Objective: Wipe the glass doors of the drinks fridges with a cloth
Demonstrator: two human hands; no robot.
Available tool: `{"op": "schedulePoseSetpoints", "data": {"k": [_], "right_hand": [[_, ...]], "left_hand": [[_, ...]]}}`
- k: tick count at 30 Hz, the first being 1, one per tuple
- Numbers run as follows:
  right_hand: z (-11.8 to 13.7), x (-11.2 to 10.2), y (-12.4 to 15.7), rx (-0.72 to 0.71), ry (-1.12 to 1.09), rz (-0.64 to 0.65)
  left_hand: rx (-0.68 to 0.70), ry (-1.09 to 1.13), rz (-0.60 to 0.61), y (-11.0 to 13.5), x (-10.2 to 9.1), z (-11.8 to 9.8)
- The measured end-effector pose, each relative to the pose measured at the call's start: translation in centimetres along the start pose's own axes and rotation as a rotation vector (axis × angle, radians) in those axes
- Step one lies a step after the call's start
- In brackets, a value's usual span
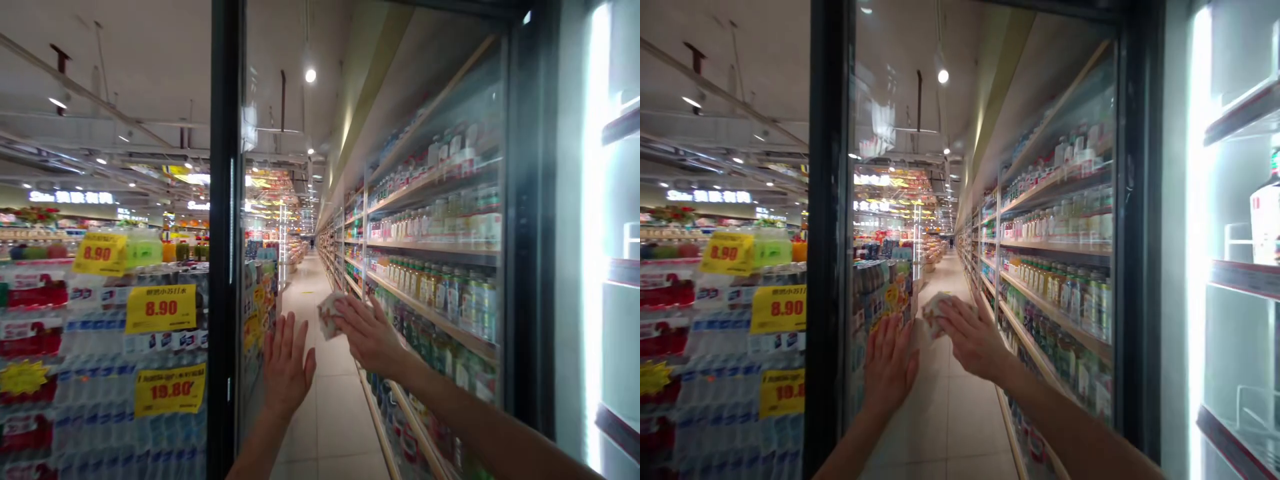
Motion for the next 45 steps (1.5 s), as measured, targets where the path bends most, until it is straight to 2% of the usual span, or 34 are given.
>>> {"op": "schedulePoseSetpoints", "data": {"k": [1, 2, 5, 6, 8, 11, 12, 13, 16, 17, 21, 22, 26, 28, 31, 33, 35, 37, 39, 41, 43, 44, 45], "right_hand": [[0.2, 0.0, -0.1, -0.049, -0.015, 0.004], [-0.5, -0.3, -0.4, -0.029, -0.005, -0.021], [-4.8, -2.1, -1.0, 0.253, 0.111, -0.151], [-5.5, -2.3, -1.1, 0.305, 0.138, -0.161], [-5.0, -2.1, -1.3, 0.235, 0.127, -0.135], [-2.1, -1.3, -1.2, -0.028, 0.030, -0.094], [-2.1, -1.4, -1.1, -0.036, 0.022, -0.108], [-2.7, -1.7, -1.2, 0.015, 0.037, -0.130], [-5.9, -2.8, -1.2, 0.277, 0.144, -0.198], [-6.2, -3.0, -1.2, 0.294, 0.160, -0.193], [-4.5, -2.2, -1.5, 0.029, 0.100, -0.098], [-4.7, -2.2, -1.4, 0.028, 0.102, -0.104], [-8.1, -3.3, -0.8, 0.320, 0.203, -0.191], [-7.1, -2.7, -0.8, 0.285, 0.181, -0.147], [-3.1, -0.9, -0.5, 0.118, 0.082, -0.064], [-1.4, -0.3, -0.2, 0.097, 0.054, -0.070], [-1.2, -0.2, -0.3, 0.078, 0.057, -0.082], [-2.9, -0.8, -0.6, 0.063, 0.084, -0.082], [-7.5, -2.1, -0.4, 0.160, 0.141, -0.094], [-13.8, -4.2, 0.7, 0.400, 0.211, -0.148], [-19.1, -6.4, 2.8, 0.695, 0.253, -0.278], [-20.5, -7.3, 3.8, 0.811, 0.261, -0.357], [-20.8, -7.8, 4.6, 0.876, 0.261, -0.426]], "left_hand": [[-0.001, 0.005, 0.001, 0.0, 0.0, 0.0], [-0.003, 0.011, 0.001, 0.0, 0.0, 0.1], [0.000, 0.012, -0.005, 0.0, 0.0, 0.1], [0.003, 0.007, -0.008, 0.0, -0.1, 0.1], [0.015, -0.003, -0.014, -0.1, -0.2, 0.0], [0.020, -0.011, -0.011, 0.0, -0.2, 0.0], [0.021, -0.013, -0.011, 0.0, -0.2, 0.0], [0.023, -0.017, -0.010, 0.0, -0.2, 0.0], [0.026, -0.026, -0.021, 0.1, -0.2, 0.0], [0.030, -0.028, -0.027, 0.0, -0.3, 0.0], [0.045, -0.028, -0.039, -0.2, -0.3, -0.1], [0.047, -0.026, -0.040, -0.2, -0.3, -0.1], [0.043, -0.013, -0.038, 0.2, -0.1, 0.1], [0.032, -0.003, -0.036, 0.3, -0.3, 0.1], [0.009, 0.030, -0.053, -1.1, -1.0, -0.4], [0.021, 0.070, -0.077, -3.5, -1.5, -1.0], [0.046, 0.101, -0.082, -6.7, -1.6, -1.7], [0.040, 0.090, -0.065, -9.9, -1.1, -1.8], [0.040, 0.065, -0.063, -12.0, -0.5, -1.6], [0.051, 0.045, -0.070, -12.8, 0.0, -1.3], [0.062, 0.033, -0.066, -12.6, 0.3, -1.2], [0.064, 0.030, -0.064, -12.4, 0.4, -1.1], [0.067, 0.029, -0.064, -12.2, 0.4, -1.1]]}}
Point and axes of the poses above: each hand's wrist, its own y-axis away from the middle knuckle, its own x-axis out of the palm, z = x × y, the point moved 9 cm from there along -y, towards the middle knuckle, and after that the axes turned 3 degrees about -x, right-handed, at the moved point
